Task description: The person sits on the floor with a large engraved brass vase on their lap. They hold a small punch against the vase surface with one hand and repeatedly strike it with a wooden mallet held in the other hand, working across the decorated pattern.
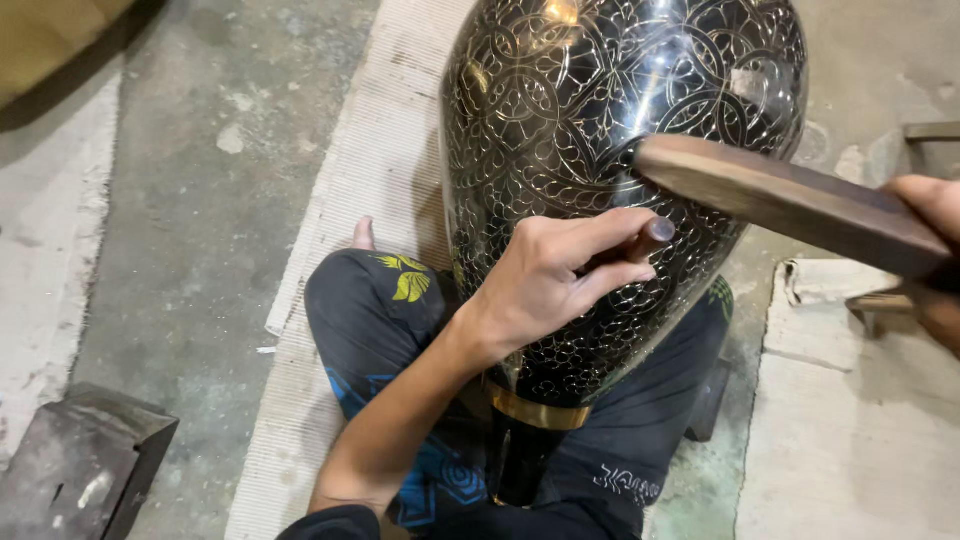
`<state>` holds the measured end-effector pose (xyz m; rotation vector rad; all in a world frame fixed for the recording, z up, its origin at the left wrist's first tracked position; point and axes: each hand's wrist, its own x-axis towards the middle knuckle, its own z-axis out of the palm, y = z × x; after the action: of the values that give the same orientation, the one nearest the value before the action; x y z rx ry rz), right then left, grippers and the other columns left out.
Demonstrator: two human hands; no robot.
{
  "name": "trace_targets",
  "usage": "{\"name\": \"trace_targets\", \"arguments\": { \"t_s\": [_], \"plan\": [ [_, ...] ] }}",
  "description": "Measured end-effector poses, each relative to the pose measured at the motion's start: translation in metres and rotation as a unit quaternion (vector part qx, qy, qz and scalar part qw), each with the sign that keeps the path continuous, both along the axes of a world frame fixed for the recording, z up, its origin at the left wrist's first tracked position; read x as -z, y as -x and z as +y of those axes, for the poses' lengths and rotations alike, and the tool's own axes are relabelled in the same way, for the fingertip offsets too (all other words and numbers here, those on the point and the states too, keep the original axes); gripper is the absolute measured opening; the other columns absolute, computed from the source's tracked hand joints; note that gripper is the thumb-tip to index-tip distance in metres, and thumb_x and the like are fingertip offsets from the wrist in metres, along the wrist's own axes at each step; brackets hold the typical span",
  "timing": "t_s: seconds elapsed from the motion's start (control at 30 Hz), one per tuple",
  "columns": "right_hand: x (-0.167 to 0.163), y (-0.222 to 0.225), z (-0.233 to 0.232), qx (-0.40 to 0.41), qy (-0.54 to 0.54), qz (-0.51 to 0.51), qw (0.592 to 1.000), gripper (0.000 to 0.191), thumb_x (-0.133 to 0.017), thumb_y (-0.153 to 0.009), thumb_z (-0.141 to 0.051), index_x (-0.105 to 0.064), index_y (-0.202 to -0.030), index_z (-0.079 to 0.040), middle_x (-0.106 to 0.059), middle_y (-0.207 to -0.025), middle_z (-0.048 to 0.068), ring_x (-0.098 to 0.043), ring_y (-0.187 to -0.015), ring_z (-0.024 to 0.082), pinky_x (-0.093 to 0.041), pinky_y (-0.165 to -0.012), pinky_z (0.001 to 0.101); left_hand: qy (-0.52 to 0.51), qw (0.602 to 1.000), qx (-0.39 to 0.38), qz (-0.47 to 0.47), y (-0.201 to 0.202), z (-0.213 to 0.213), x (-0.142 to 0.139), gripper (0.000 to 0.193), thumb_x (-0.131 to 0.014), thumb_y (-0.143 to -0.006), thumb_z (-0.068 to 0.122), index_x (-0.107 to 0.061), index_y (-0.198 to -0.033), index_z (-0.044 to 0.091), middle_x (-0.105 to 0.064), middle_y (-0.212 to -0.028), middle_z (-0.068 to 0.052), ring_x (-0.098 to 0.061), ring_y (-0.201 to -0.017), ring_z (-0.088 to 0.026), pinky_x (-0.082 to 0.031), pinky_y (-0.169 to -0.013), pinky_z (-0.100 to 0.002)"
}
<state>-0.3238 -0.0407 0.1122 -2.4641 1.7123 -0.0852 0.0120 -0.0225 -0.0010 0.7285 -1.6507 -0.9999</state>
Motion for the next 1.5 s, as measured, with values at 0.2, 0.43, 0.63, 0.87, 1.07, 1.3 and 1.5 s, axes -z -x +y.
{"name": "trace_targets", "arguments": {
  "t_s": [0.2, 0.43, 0.63, 0.87, 1.07, 1.3, 1.5],
  "plan": [
    [0.041, 0.061, 0.038, 0.102, -0.119, -0.156, 0.975, 0.034, -0.063, -0.09, 0.006, -0.059, -0.124, 0.004, -0.065, -0.091, 0.015, -0.065, -0.08, 0.022, -0.053, -0.071, 0.0311, 0.022, 1.0, -0.019, -0.008, 0.019, 0.002, -0.014, 0.042, -0.08, -0.094, 0.011, -0.064, -0.132, 0.011, -0.076, -0.118, -0.009, -0.08, -0.092, -0.017, -0.065, -0.081, -0.025],
    [0.083, 0.087, 0.093, 0.154, -0.038, -0.171, 0.972, 0.015, -0.068, -0.096, -0.003, -0.063, -0.11, -0.003, -0.066, -0.083, 0.01, -0.063, -0.073, 0.018, -0.052, -0.067, 0.029, 0.079, 0.981, 0.162, -0.077, 0.024, -0.044, -0.016, 0.039, -0.078, -0.096, 0.013, -0.066, -0.133, 0.011, -0.079, -0.109, -0.007, -0.08, -0.091, -0.018, -0.066, -0.083, -0.028],
    [0.094, 0.063, 0.155, 0.196, 0.036, -0.167, 0.966, 0.04, -0.079, -0.097, -0.013, -0.062, -0.131, 0.0, -0.07, -0.094, 0.013, -0.07, -0.078, 0.021, -0.055, -0.074, 0.0306, 0.109, 0.936, 0.298, -0.15, 0.034, -0.066, -0.035, 0.041, -0.078, -0.09, 0.015, -0.069, -0.129, 0.014, -0.078, -0.098, -0.01, -0.075, -0.077, -0.028, -0.057, -0.068, -0.041],
    [0.131, 0.057, 0.184, 0.192, 0.077, -0.091, 0.974, 0.048, -0.084, -0.092, -0.019, -0.064, -0.133, -0.004, -0.072, -0.096, 0.015, -0.074, -0.086, 0.023, -0.057, -0.081, 0.0309, 0.13, 0.917, 0.327, -0.19, 0.042, -0.072, -0.045, 0.035, -0.08, -0.084, 0.015, -0.069, -0.117, 0.012, -0.078, -0.092, -0.008, -0.075, -0.082, -0.031, -0.056, -0.067, -0.043],
    [0.097, 0.03, 0.169, 0.215, 0.074, -0.3, 0.926, 0.036, -0.079, -0.104, -0.012, -0.054, -0.128, -0.006, -0.072, -0.094, 0.009, -0.07, -0.081, 0.016, -0.05, -0.09, 0.0281, 0.134, 0.934, 0.277, -0.18, 0.039, -0.066, -0.038, 0.041, -0.081, -0.084, 0.017, -0.071, -0.124, 0.017, -0.078, -0.094, -0.008, -0.075, -0.08, -0.029, -0.058, -0.068, -0.042],
    [0.059, 0.018, 0.133, 0.238, 0.03, -0.172, 0.956, 0.049, -0.074, -0.09, 0.003, -0.058, -0.136, 0.003, -0.064, -0.082, 0.012, -0.062, -0.07, 0.02, -0.051, -0.067, 0.0315, 0.128, 0.95, 0.241, -0.153, 0.03, -0.06, -0.027, 0.041, -0.081, -0.085, 0.019, -0.071, -0.125, 0.017, -0.078, -0.092, -0.007, -0.075, -0.075, -0.028, -0.059, -0.07, -0.042],
    [0.051, 0.041, 0.102, 0.198, -0.049, -0.126, 0.971, 0.034, -0.07, -0.095, 0.005, -0.059, -0.127, 0.001, -0.064, -0.09, 0.011, -0.066, -0.075, 0.019, -0.054, -0.072, 0.0319, 0.042, 0.962, 0.207, -0.17, 0.03, -0.048, -0.01, 0.035, -0.077, -0.089, 0.023, -0.072, -0.123, 0.018, -0.078, -0.077, -0.003, -0.071, -0.054, -0.016, -0.055, -0.052, -0.033]
  ]
}}
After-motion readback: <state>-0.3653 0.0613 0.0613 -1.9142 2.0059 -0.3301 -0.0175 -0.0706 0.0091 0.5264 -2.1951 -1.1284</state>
